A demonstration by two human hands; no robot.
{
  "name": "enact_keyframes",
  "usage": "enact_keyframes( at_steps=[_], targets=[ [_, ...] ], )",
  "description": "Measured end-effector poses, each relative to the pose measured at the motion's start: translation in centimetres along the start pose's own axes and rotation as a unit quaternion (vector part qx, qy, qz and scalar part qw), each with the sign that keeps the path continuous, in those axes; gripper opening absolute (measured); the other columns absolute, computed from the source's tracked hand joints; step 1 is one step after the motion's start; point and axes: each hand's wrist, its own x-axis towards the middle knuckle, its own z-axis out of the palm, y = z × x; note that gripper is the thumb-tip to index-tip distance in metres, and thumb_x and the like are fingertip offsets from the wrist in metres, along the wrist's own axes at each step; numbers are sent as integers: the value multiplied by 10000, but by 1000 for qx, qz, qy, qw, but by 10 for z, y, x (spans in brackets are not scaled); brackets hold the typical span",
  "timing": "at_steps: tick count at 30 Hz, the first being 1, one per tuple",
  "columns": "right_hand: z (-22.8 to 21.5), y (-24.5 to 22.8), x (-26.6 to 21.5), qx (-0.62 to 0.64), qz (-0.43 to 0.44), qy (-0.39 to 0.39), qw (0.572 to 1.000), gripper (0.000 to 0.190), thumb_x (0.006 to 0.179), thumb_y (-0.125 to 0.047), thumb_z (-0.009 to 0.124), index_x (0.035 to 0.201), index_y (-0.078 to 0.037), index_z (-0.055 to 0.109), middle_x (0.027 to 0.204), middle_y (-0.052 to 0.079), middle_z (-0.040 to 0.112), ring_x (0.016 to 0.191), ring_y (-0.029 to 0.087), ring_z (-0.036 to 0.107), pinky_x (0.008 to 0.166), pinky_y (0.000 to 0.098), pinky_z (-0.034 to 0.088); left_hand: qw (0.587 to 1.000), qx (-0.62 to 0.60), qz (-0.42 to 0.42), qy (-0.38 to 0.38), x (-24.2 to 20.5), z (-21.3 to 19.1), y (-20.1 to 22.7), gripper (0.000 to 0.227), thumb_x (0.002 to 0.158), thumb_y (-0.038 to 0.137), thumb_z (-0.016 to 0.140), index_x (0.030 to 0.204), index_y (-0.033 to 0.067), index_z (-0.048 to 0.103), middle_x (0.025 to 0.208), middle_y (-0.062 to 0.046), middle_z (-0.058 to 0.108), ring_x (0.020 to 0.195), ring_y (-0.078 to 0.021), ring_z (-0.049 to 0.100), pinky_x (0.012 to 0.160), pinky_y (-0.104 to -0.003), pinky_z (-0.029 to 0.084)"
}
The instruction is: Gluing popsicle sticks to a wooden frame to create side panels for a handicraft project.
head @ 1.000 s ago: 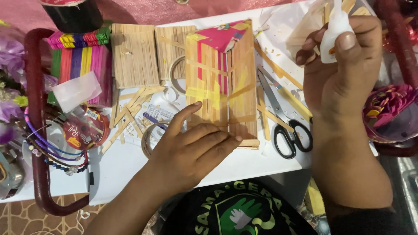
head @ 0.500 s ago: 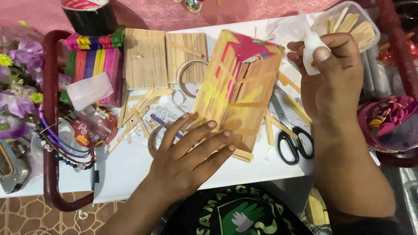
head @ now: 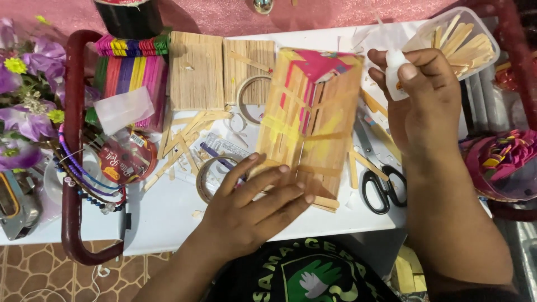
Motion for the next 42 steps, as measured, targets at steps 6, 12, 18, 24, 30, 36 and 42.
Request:
enact_keyframes(
  at_steps=[6, 12, 18, 24, 30, 36, 42],
  targets=[
    [4, 3, 5, -21, 21, 23, 999, 138, 951, -217, 723, 994, -148, 612, 1198, 138, 737, 1194, 234, 729, 1001, 304, 573, 1000, 18, 21, -15, -1, 3, 2, 223, 1092, 136, 605, 1297, 151, 692, 1308, 32, 718, 1293, -245, 609, 1119, -544, 465],
    [7, 0, 4, -25, 29, 24, 999, 158, 958, -210, 731, 1001, -136, 598, 1144, 125, 740, 920, 139, 677, 834, 249, 532, 946, -58, -270, 170, -55, 36, 20, 545, 969, 362, 732, 1365, 72, 495, 1604, -228, 357, 1515, -434, 458, 1268, -582, 403],
    [7, 3, 3, -19, 30, 18, 999, 187, 937, -236, 739, 995, -140, 589, 1091, 119, 725, 1019, 193, 701, 944, 346, 574, 785, -365, -500, 30, -15, 0, 35, 998, 855, 334, 725, 1618, 96, 127, 1699, -216, 266, 1563, -394, 306, 1212, -556, 313],
    [1, 6, 5, -3, 45, 28, 999, 165, 953, -189, 741, 994, -119, 598, 985, 74, 695, 869, 149, 655, 799, 296, 540, 837, -309, -451, 40, -30, 23, 30, 519, 958, 278, 639, 1405, 17, 586, 1452, -149, 638, 1364, -270, 613, 1100, -377, 496],
    [-9, 5, 5, -15, 54, 24, 998, 132, 1008, -208, 698, 1004, -129, 592, 904, 46, 651, 835, 151, 633, 789, 297, 515, 827, -310, -459, 102, -29, 23, 26, 459, 1027, 289, 548, 1390, 13, 602, 1274, -88, 719, 1180, -193, 673, 992, -323, 525],
    [6, -12, -1, 29, 82, 19, 996, 130, 988, -217, 716, 982, -140, 612, 898, 36, 686, 846, 149, 661, 828, 315, 546, 657, -458, -580, 149, 4, 15, 22, 686, 969, 529, 390, 1503, 106, 462, 1467, -85, 587, 1422, -239, 509, 1145, -418, 401],
    [2, -17, -1, 63, 57, 38, 996, 120, 1014, -207, 684, 926, -160, 617, 1004, 61, 707, 943, 164, 648, 902, 329, 519, 723, -483, -455, 193, 14, 16, 9, 926, 974, 691, 471, 1608, 66, 217, 1717, -132, 234, 1602, -273, 236, 1274, -477, 288]
  ],
)
